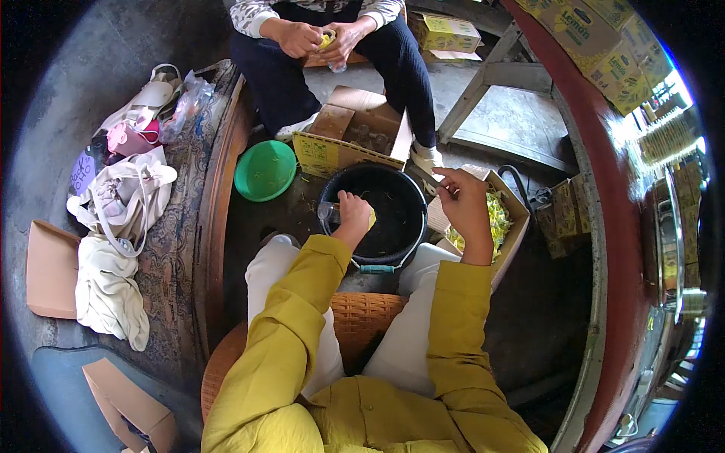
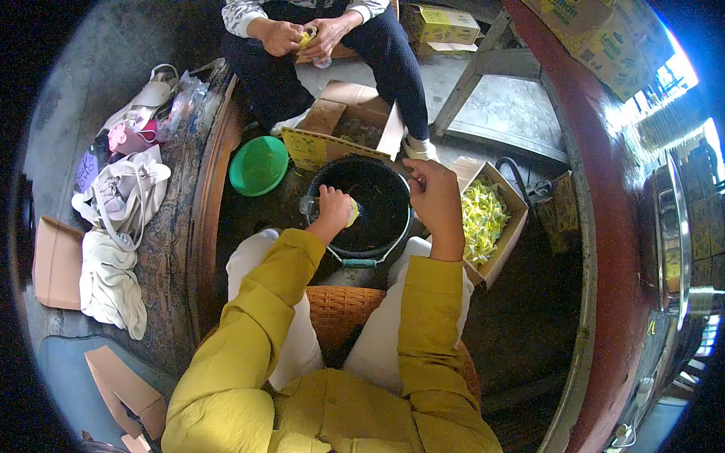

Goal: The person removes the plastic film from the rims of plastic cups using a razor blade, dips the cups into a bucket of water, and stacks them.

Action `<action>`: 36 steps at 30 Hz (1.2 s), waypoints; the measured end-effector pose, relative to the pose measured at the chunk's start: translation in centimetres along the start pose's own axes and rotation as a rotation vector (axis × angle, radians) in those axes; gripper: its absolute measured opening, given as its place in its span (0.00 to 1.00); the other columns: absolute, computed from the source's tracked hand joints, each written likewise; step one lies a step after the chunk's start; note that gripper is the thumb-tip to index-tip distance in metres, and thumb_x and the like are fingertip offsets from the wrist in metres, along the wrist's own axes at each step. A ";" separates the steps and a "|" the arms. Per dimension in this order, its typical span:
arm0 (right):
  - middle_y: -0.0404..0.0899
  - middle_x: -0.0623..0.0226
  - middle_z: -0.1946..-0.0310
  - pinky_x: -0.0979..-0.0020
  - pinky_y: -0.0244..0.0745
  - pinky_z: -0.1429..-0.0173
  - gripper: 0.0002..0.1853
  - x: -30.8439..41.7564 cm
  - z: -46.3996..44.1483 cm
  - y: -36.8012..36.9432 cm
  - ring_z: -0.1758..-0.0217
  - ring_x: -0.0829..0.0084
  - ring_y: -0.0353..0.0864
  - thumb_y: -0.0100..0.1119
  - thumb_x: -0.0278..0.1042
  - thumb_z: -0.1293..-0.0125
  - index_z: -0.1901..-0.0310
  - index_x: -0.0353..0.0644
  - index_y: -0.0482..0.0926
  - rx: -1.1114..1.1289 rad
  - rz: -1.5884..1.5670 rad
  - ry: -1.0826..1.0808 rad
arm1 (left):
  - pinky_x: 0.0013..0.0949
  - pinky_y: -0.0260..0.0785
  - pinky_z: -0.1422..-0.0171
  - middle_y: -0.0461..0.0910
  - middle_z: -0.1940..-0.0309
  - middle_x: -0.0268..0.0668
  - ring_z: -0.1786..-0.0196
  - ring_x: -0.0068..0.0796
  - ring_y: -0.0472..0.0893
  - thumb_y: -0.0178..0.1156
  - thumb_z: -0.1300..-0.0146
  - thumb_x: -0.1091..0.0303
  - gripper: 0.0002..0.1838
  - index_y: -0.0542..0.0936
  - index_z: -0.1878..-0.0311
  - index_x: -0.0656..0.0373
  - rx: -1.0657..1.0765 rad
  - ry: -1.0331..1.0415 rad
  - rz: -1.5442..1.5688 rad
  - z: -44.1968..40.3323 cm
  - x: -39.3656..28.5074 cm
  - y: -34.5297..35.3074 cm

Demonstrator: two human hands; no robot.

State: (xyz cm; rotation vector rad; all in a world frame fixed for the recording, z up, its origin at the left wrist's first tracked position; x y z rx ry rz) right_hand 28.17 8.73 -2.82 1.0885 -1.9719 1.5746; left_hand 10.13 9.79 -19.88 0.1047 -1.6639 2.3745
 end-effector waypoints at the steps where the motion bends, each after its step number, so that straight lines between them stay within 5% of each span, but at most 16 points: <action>1: 0.77 0.57 0.72 0.70 0.72 0.66 0.19 0.1 0.0 0.0 0.74 0.65 0.76 0.56 0.17 0.55 0.58 0.41 0.80 0.004 0.005 0.000 | 0.45 0.51 0.43 0.78 0.59 0.34 0.50 0.35 0.72 0.60 0.46 0.64 0.12 0.79 0.57 0.49 -0.003 0.000 -0.011 0.2 -0.1 -0.3; 5: 0.77 0.64 0.75 0.75 0.70 0.69 0.20 0.0 0.0 0.0 0.76 0.75 0.73 0.58 0.16 0.54 0.57 0.44 0.80 -0.002 0.034 -0.030 | 0.46 0.51 0.47 0.79 0.59 0.32 0.51 0.34 0.73 0.55 0.43 0.64 0.11 0.81 0.58 0.48 -0.039 -0.004 -0.062 0.2 -0.2 -0.5; 15: 0.77 0.65 0.75 0.75 0.69 0.71 0.20 -0.2 0.1 -0.2 0.77 0.75 0.73 0.58 0.16 0.54 0.57 0.44 0.80 -0.010 0.036 -0.025 | 0.43 0.60 0.54 0.78 0.66 0.33 0.56 0.33 0.76 0.58 0.48 0.62 0.08 0.82 0.64 0.48 -0.235 0.051 0.001 0.9 0.8 -2.4; 18: 0.77 0.62 0.74 0.73 0.70 0.69 0.19 -0.1 0.1 -0.2 0.76 0.72 0.74 0.58 0.16 0.54 0.57 0.43 0.80 0.007 0.033 -0.001 | 0.44 0.68 0.55 0.74 0.63 0.36 0.58 0.39 0.77 0.70 0.63 0.57 0.25 0.76 0.59 0.54 -0.113 0.011 0.240 0.2 1.7 -1.9; 21: 0.77 0.58 0.73 0.68 0.72 0.65 0.18 0.4 0.1 -0.3 0.74 0.64 0.76 0.56 0.17 0.54 0.58 0.42 0.80 0.019 0.015 0.030 | 0.42 0.71 0.58 0.73 0.61 0.37 0.58 0.39 0.77 0.71 0.64 0.56 0.27 0.76 0.58 0.55 -0.144 0.076 0.184 0.6 2.3 -2.2; 24: 0.77 0.58 0.73 0.68 0.72 0.65 0.18 0.1 0.0 0.1 0.74 0.63 0.76 0.56 0.17 0.54 0.58 0.42 0.80 0.010 -0.003 0.025 | 0.39 0.69 0.58 0.75 0.61 0.35 0.55 0.37 0.78 0.66 0.58 0.62 0.17 0.79 0.61 0.52 -0.107 0.069 0.172 1.2 2.8 -2.6; 27: 0.77 0.57 0.74 0.68 0.72 0.65 0.18 0.3 -0.1 0.2 0.74 0.63 0.76 0.56 0.17 0.54 0.59 0.42 0.80 0.012 0.005 0.013 | 0.39 0.71 0.59 0.73 0.60 0.37 0.56 0.38 0.79 0.67 0.59 0.63 0.20 0.76 0.59 0.54 0.029 0.083 0.140 0.9 3.2 -2.1; 30: 0.76 0.57 0.74 0.68 0.72 0.65 0.18 0.5 0.0 0.2 0.73 0.63 0.76 0.56 0.17 0.54 0.59 0.41 0.80 0.028 0.009 0.026 | 0.38 0.73 0.61 0.72 0.59 0.40 0.60 0.39 0.80 0.68 0.59 0.64 0.22 0.72 0.58 0.55 -0.165 0.004 0.304 0.5 3.0 -1.1; 36: 0.76 0.57 0.74 0.68 0.72 0.65 0.18 0.3 0.0 0.3 0.73 0.63 0.76 0.57 0.17 0.54 0.58 0.41 0.80 0.027 0.011 0.010 | 0.37 0.74 0.60 0.72 0.60 0.41 0.62 0.40 0.80 0.67 0.57 0.67 0.19 0.72 0.61 0.57 -0.195 0.056 0.333 0.2 2.0 1.1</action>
Point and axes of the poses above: each hand's wrist, its own z-axis away from the middle knuckle, its own y-axis out of the palm, x = y × z, the point moved 2 cm from there along -z, towards the middle knuckle
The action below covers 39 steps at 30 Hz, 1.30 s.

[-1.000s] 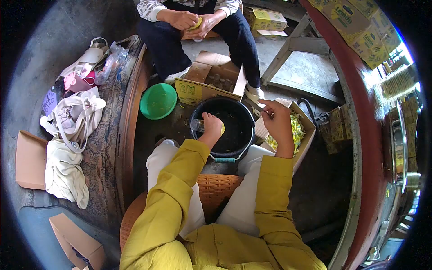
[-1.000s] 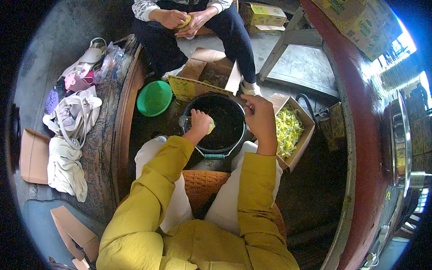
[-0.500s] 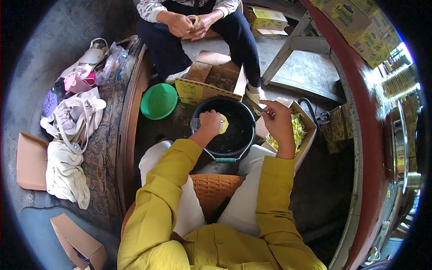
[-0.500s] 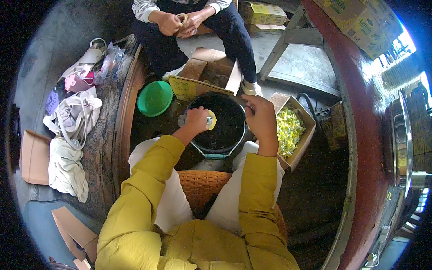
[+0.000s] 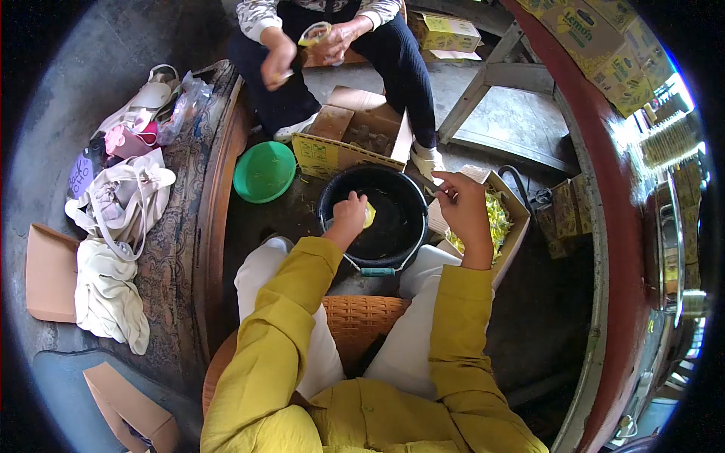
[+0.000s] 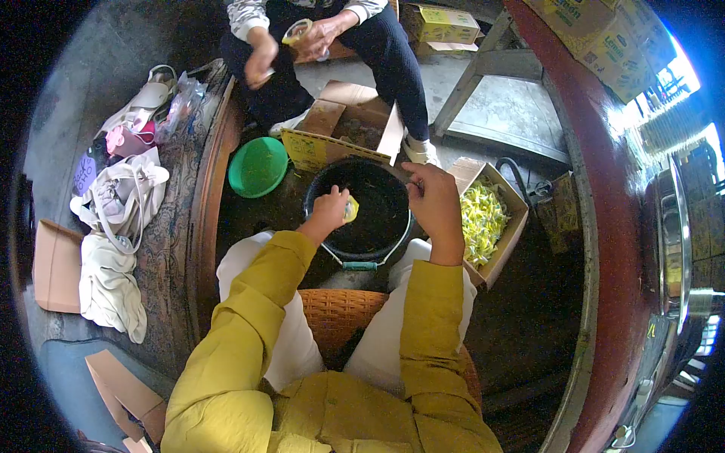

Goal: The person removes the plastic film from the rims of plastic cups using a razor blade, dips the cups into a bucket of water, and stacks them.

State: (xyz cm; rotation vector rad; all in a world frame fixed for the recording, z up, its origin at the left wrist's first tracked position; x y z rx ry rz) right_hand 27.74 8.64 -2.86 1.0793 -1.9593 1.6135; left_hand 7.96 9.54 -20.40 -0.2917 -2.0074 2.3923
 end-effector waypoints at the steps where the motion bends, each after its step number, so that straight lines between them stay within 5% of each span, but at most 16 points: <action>1: 0.76 0.57 0.74 0.68 0.72 0.65 0.18 0.0 0.0 0.0 0.73 0.63 0.76 0.57 0.17 0.54 0.58 0.41 0.80 0.000 -0.001 0.001 | 0.38 0.74 0.60 0.72 0.60 0.42 0.61 0.41 0.80 0.68 0.58 0.66 0.22 0.72 0.59 0.57 0.200 -0.073 -0.071 -0.3 0.1 0.9; 3: 0.76 0.57 0.74 0.68 0.72 0.65 0.18 0.3 -0.1 0.0 0.73 0.63 0.76 0.57 0.17 0.54 0.58 0.41 0.80 0.008 -0.001 0.012 | 0.40 0.74 0.60 0.72 0.60 0.44 0.59 0.44 0.79 0.71 0.61 0.64 0.28 0.71 0.55 0.57 0.600 -0.217 -0.211 -0.4 -0.2 1.3; 7: 0.76 0.57 0.74 0.68 0.72 0.64 0.17 0.7 0.0 -0.1 0.73 0.63 0.76 0.57 0.17 0.54 0.58 0.40 0.79 0.012 0.005 0.003 | 0.46 0.73 0.59 0.73 0.49 0.42 0.53 0.40 0.79 0.60 0.48 0.65 0.19 0.77 0.51 0.56 0.085 0.031 -0.055 0.6 -0.4 -0.9; 11: 0.76 0.58 0.74 0.68 0.72 0.64 0.17 0.6 0.0 0.0 0.73 0.64 0.76 0.57 0.17 0.53 0.58 0.40 0.79 -0.002 0.000 -0.013 | 0.47 0.74 0.64 0.75 0.54 0.41 0.57 0.41 0.80 0.60 0.49 0.65 0.17 0.78 0.54 0.55 0.408 -0.056 -0.188 0.1 -0.1 1.2; 12: 0.76 0.58 0.74 0.68 0.72 0.64 0.18 0.7 0.1 0.0 0.73 0.64 0.76 0.57 0.17 0.53 0.58 0.41 0.79 0.004 0.005 -0.007 | 0.48 0.74 0.64 0.74 0.51 0.44 0.56 0.42 0.80 0.60 0.49 0.65 0.19 0.77 0.51 0.55 0.202 -0.066 -0.041 0.2 0.0 0.8; 16: 0.77 0.58 0.73 0.69 0.72 0.64 0.18 0.6 0.0 -0.1 0.73 0.64 0.76 0.57 0.17 0.53 0.58 0.41 0.80 0.008 0.010 0.002 | 0.49 0.74 0.63 0.77 0.55 0.45 0.56 0.43 0.80 0.60 0.49 0.65 0.15 0.81 0.57 0.57 0.519 -0.161 -0.210 -0.2 -0.6 1.9; 19: 0.77 0.57 0.73 0.69 0.72 0.64 0.18 0.7 0.1 -0.1 0.73 0.64 0.77 0.57 0.17 0.53 0.58 0.42 0.80 0.018 0.013 0.016 | 0.49 0.74 0.61 0.78 0.58 0.45 0.56 0.43 0.80 0.59 0.49 0.65 0.14 0.82 0.59 0.58 0.211 -0.165 -0.092 0.5 -0.9 1.6; 22: 0.77 0.57 0.73 0.69 0.72 0.64 0.18 0.6 -0.1 0.0 0.73 0.64 0.77 0.56 0.17 0.53 0.58 0.41 0.79 0.005 0.013 0.007 | 0.48 0.74 0.61 0.79 0.58 0.43 0.58 0.39 0.81 0.59 0.49 0.66 0.14 0.81 0.58 0.57 0.575 -0.064 -0.212 0.4 -1.5 0.1; 25: 0.77 0.57 0.73 0.69 0.72 0.64 0.18 0.8 0.1 0.0 0.73 0.63 0.77 0.56 0.17 0.53 0.58 0.41 0.80 0.011 0.005 0.005 | 0.44 0.74 0.61 0.79 0.60 0.41 0.60 0.36 0.82 0.60 0.51 0.66 0.12 0.82 0.61 0.54 0.406 -0.032 -0.160 0.6 -1.2 1.0; 29: 0.77 0.56 0.73 0.69 0.72 0.64 0.17 0.6 0.0 0.0 0.73 0.63 0.77 0.56 0.17 0.53 0.58 0.41 0.80 -0.002 0.002 -0.023 | 0.40 0.73 0.64 0.76 0.65 0.40 0.61 0.40 0.80 0.59 0.49 0.65 0.09 0.78 0.63 0.52 -0.111 0.012 0.045 0.9 -1.0 1.5; 31: 0.77 0.57 0.73 0.69 0.72 0.65 0.18 0.7 -0.1 -0.1 0.73 0.63 0.77 0.56 0.17 0.53 0.58 0.41 0.80 0.003 0.007 -0.007 | 0.42 0.72 0.61 0.71 0.59 0.42 0.61 0.43 0.79 0.70 0.61 0.68 0.27 0.70 0.55 0.56 -0.059 0.059 0.076 0.3 -1.7 -0.3; 34: 0.76 0.57 0.73 0.69 0.72 0.65 0.18 0.8 0.0 -0.1 0.73 0.64 0.76 0.56 0.17 0.53 0.58 0.40 0.80 -0.002 -0.014 0.018 | 0.41 0.72 0.63 0.75 0.65 0.40 0.60 0.40 0.80 0.58 0.47 0.65 0.09 0.76 0.62 0.53 -0.151 0.130 0.022 0.8 -2.6 -1.6; 37: 0.76 0.57 0.73 0.70 0.72 0.65 0.18 0.8 -0.2 -0.1 0.74 0.65 0.76 0.56 0.16 0.53 0.58 0.40 0.80 -0.002 -0.008 0.013 | 0.41 0.72 0.62 0.74 0.62 0.39 0.58 0.41 0.80 0.58 0.47 0.65 0.11 0.74 0.60 0.55 0.490 -0.113 -0.133 0.1 -1.4 2.8; 39: 0.76 0.58 0.74 0.70 0.72 0.66 0.18 0.8 0.0 -0.1 0.74 0.65 0.76 0.56 0.16 0.53 0.58 0.40 0.79 0.002 -0.002 0.010 | 0.41 0.73 0.59 0.76 0.59 0.42 0.57 0.43 0.79 0.57 0.47 0.66 0.12 0.77 0.60 0.58 0.196 -0.064 0.091 -0.7 -0.9 6.3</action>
Point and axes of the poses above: each hand's wrist, its own z-axis away from the middle knuckle, its own y-axis out of the palm, x = y × z, the point moved 2 cm from there along -z, towards the middle knuckle
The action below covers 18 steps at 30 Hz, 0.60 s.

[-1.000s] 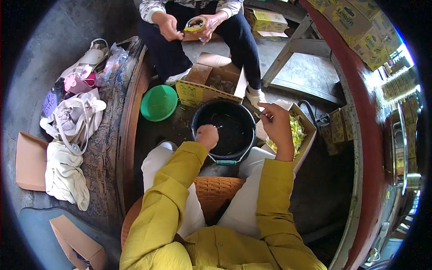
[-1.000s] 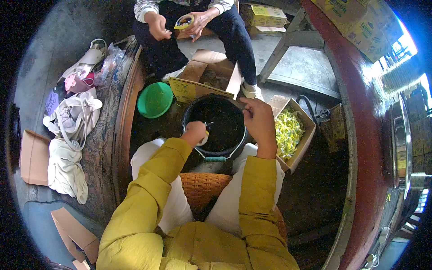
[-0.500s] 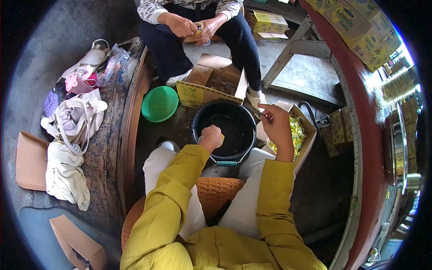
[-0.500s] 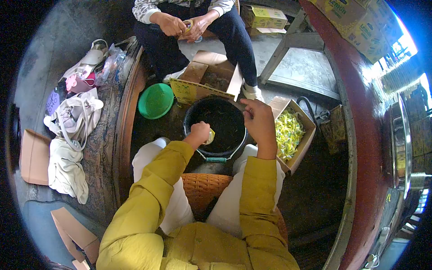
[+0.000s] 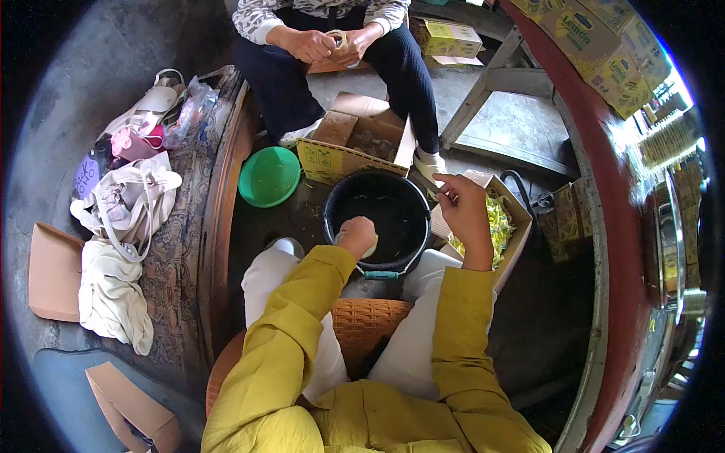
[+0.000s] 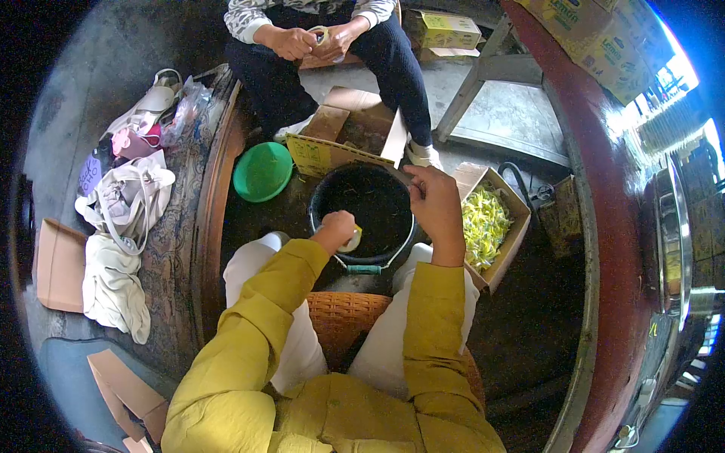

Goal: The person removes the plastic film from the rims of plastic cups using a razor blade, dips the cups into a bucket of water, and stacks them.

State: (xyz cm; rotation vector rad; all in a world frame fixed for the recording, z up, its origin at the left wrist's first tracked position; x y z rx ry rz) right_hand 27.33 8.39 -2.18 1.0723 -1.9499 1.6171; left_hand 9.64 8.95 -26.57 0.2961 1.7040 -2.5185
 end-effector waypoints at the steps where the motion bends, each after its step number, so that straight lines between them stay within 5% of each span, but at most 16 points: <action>1: 0.76 0.58 0.74 0.70 0.72 0.66 0.18 0.0 -0.1 -0.1 0.74 0.65 0.76 0.56 0.16 0.53 0.58 0.40 0.79 -0.005 -0.003 -0.005 | 0.41 0.73 0.58 0.76 0.59 0.43 0.57 0.43 0.79 0.56 0.47 0.66 0.11 0.78 0.60 0.58 -0.109 0.038 0.054 1.3 -0.7 -2.5; 3: 0.76 0.57 0.74 0.70 0.72 0.65 0.18 0.1 0.0 0.1 0.74 0.65 0.76 0.56 0.16 0.53 0.58 0.40 0.79 -0.011 -0.015 -0.014 | 0.41 0.73 0.58 0.76 0.56 0.48 0.58 0.43 0.80 0.53 0.47 0.68 0.12 0.81 0.61 0.58 -0.306 0.121 0.012 3.5 -1.9 -6.4; 6: 0.76 0.57 0.73 0.70 0.73 0.64 0.17 0.2 0.0 0.3 0.73 0.64 0.77 0.56 0.16 0.53 0.58 0.39 0.79 -0.014 -0.018 -0.018 | 0.41 0.74 0.61 0.75 0.55 0.48 0.59 0.43 0.80 0.53 0.46 0.69 0.12 0.80 0.59 0.59 -0.015 0.044 -0.051 3.1 -0.9 -4.7; 7: 0.76 0.57 0.73 0.70 0.73 0.64 0.17 0.2 -0.1 0.2 0.72 0.64 0.77 0.56 0.16 0.53 0.58 0.39 0.79 -0.001 -0.014 -0.002 | 0.43 0.74 0.63 0.77 0.57 0.48 0.59 0.42 0.80 0.54 0.48 0.70 0.12 0.80 0.60 0.61 0.116 -0.194 -0.235 3.5 -1.5 -4.1; 10: 0.77 0.56 0.71 0.69 0.73 0.62 0.17 0.1 -0.1 0.0 0.71 0.64 0.78 0.56 0.16 0.53 0.58 0.39 0.79 0.004 -0.005 0.007 | 0.45 0.73 0.62 0.78 0.60 0.48 0.58 0.41 0.80 0.54 0.48 0.69 0.13 0.80 0.60 0.61 0.102 0.033 -0.106 3.1 -1.1 -4.1; 11: 0.77 0.56 0.71 0.70 0.74 0.62 0.18 0.1 -0.2 0.1 0.71 0.64 0.78 0.56 0.16 0.53 0.58 0.39 0.79 0.001 -0.005 0.003 | 0.45 0.73 0.61 0.79 0.61 0.48 0.60 0.40 0.81 0.54 0.48 0.68 0.14 0.80 0.60 0.62 -0.181 0.096 0.021 3.1 -1.2 -3.8; 14: 0.77 0.56 0.71 0.69 0.74 0.62 0.18 0.3 -0.2 0.1 0.71 0.64 0.78 0.55 0.16 0.53 0.58 0.39 0.79 -0.014 0.000 -0.013 | 0.41 0.74 0.58 0.78 0.60 0.47 0.62 0.41 0.81 0.53 0.47 0.68 0.13 0.81 0.59 0.59 0.128 -0.092 -0.195 3.4 -1.4 -3.8; 15: 0.77 0.56 0.71 0.69 0.73 0.62 0.17 0.3 -0.1 0.1 0.71 0.64 0.78 0.55 0.16 0.53 0.58 0.39 0.79 -0.010 -0.004 -0.004 | 0.38 0.74 0.57 0.79 0.61 0.47 0.62 0.41 0.81 0.52 0.48 0.70 0.12 0.82 0.62 0.57 0.127 0.024 -0.134 4.7 -1.4 -5.9; 18: 0.77 0.56 0.71 0.70 0.73 0.63 0.17 0.3 -0.1 0.1 0.71 0.64 0.78 0.55 0.16 0.53 0.58 0.39 0.79 -0.012 -0.008 -0.008 | 0.39 0.74 0.57 0.80 0.64 0.48 0.61 0.41 0.81 0.52 0.48 0.71 0.12 0.83 0.64 0.55 -0.221 0.032 -0.014 3.3 -1.2 -5.0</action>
Point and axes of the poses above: each hand's wrist, its own z-axis away from the middle knuckle, its own y-axis out of the palm, x = y × z, the point moved 2 cm from there along -z, towards the middle knuckle
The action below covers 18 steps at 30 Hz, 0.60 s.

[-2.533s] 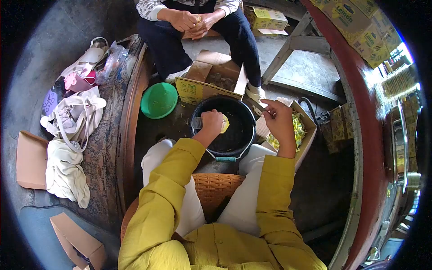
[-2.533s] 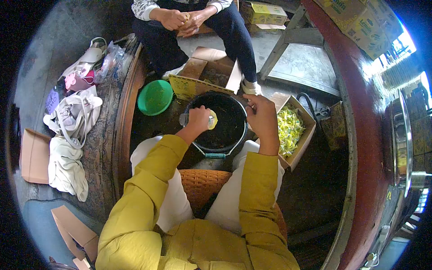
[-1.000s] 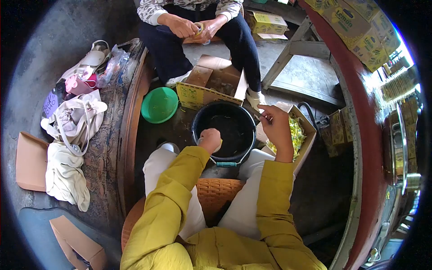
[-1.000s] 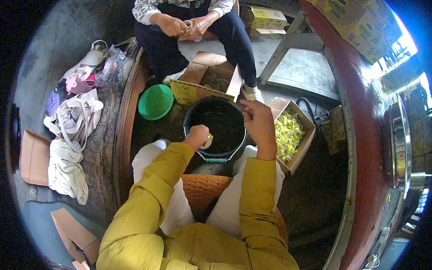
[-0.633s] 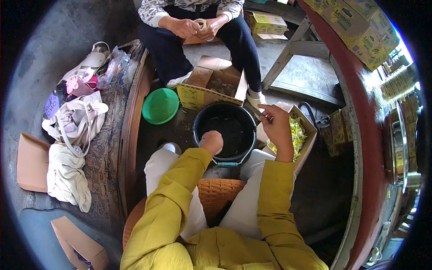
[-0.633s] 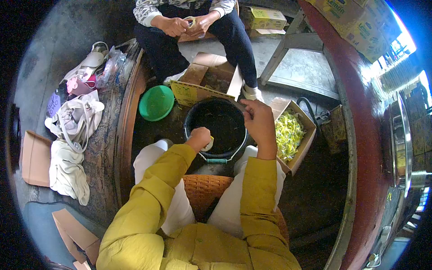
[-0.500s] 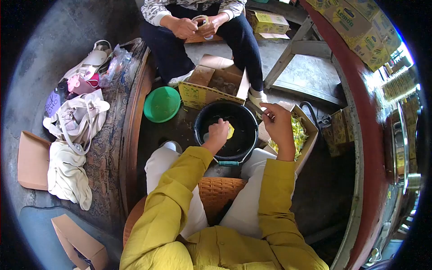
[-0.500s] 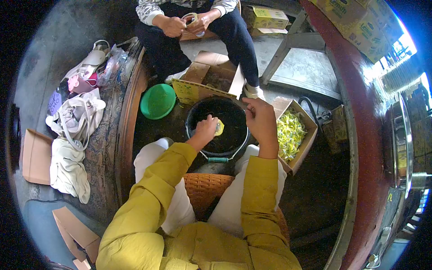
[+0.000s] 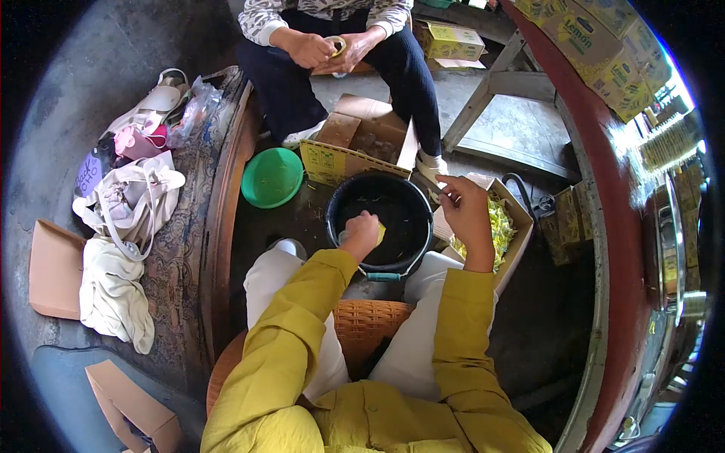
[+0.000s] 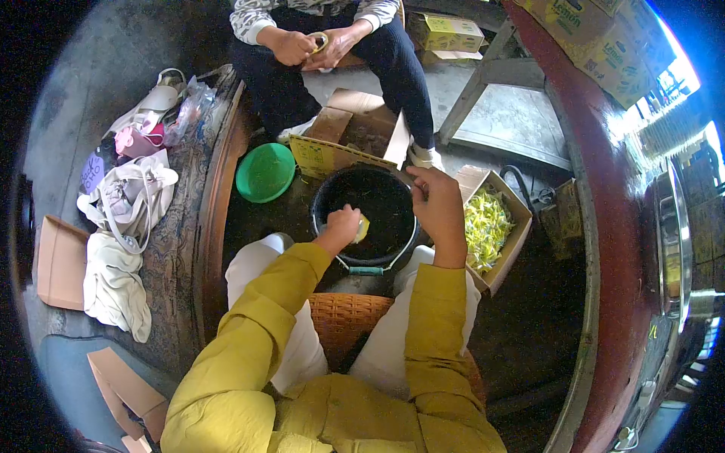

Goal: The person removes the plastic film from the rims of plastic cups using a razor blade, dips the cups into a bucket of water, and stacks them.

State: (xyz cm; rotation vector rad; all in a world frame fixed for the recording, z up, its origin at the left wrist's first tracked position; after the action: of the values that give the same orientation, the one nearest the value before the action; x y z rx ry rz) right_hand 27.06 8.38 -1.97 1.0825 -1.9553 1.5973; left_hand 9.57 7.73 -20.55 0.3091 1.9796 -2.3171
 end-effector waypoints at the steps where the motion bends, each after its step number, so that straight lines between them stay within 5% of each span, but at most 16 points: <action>1: 0.77 0.56 0.71 0.70 0.73 0.63 0.17 -0.2 0.0 0.0 0.71 0.64 0.78 0.55 0.16 0.53 0.58 0.39 0.79 -0.008 0.004 -0.018 | 0.39 0.74 0.56 0.80 0.62 0.48 0.59 0.40 0.81 0.54 0.48 0.69 0.10 0.83 0.64 0.55 0.361 0.091 -0.092 0.4 0.4 -0.2; 4: 0.77 0.57 0.72 0.70 0.73 0.64 0.17 -0.1 0.0 0.0 0.71 0.64 0.78 0.55 0.16 0.53 0.58 0.39 0.79 -0.016 -0.002 -0.018 | 0.40 0.74 0.56 0.79 0.59 0.47 0.58 0.42 0.81 0.56 0.48 0.68 0.11 0.83 0.62 0.55 0.302 -0.019 -0.050 -0.1 0.5 0.2; 5: 0.77 0.57 0.72 0.70 0.73 0.64 0.18 0.0 -0.1 -0.1 0.72 0.64 0.77 0.55 0.16 0.53 0.58 0.39 0.79 -0.017 -0.008 -0.015 | 0.42 0.74 0.57 0.79 0.57 0.47 0.56 0.43 0.80 0.55 0.48 0.68 0.12 0.83 0.61 0.56 -0.018 0.048 0.068 0.1 0.4 0.3; 8: 0.77 0.57 0.73 0.70 0.73 0.64 0.17 -0.1 -0.2 -0.2 0.73 0.64 0.77 0.55 0.16 0.53 0.58 0.39 0.79 -0.009 -0.002 -0.013 | 0.44 0.74 0.57 0.79 0.58 0.47 0.55 0.45 0.80 0.55 0.48 0.68 0.12 0.81 0.60 0.57 0.537 -0.069 -0.188 -0.1 -0.2 -0.1; 9: 0.77 0.57 0.73 0.70 0.73 0.65 0.17 -0.2 0.0 -0.3 0.73 0.65 0.77 0.55 0.16 0.53 0.59 0.39 0.79 -0.016 0.002 -0.026 | 0.42 0.73 0.53 0.78 0.57 0.49 0.53 0.45 0.79 0.60 0.51 0.64 0.15 0.79 0.59 0.59 0.559 0.015 -0.146 0.6 -0.3 -1.6; 14: 0.76 0.64 0.76 0.76 0.69 0.72 0.19 -0.9 -0.1 -0.4 0.78 0.76 0.72 0.57 0.15 0.53 0.57 0.42 0.80 -0.078 0.013 -0.116 | 0.41 0.69 0.52 0.76 0.58 0.52 0.55 0.48 0.77 0.67 0.58 0.46 0.36 0.72 0.53 0.64 0.147 0.054 0.491 -1.5 2.5 -0.2; 18: 0.75 0.65 0.76 0.76 0.69 0.72 0.20 -0.7 0.0 -0.5 0.78 0.77 0.71 0.58 0.15 0.54 0.57 0.43 0.79 -0.093 -0.025 -0.066 | 0.38 0.68 0.48 0.74 0.52 0.51 0.49 0.44 0.75 0.65 0.54 0.46 0.38 0.69 0.46 0.66 0.117 0.011 0.674 -1.8 3.6 -4.4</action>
State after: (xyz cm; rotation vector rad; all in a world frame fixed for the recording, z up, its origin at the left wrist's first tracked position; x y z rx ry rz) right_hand 27.89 8.60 -2.18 1.1302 -2.0293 1.4596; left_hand 5.42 10.46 -17.29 0.8446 1.4274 -1.9752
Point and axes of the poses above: each hand's wrist, its own z-axis away from the middle knuckle, its own y-axis out of the palm, x = y × z, the point moved 2 cm from there along -z, towards the middle knuckle
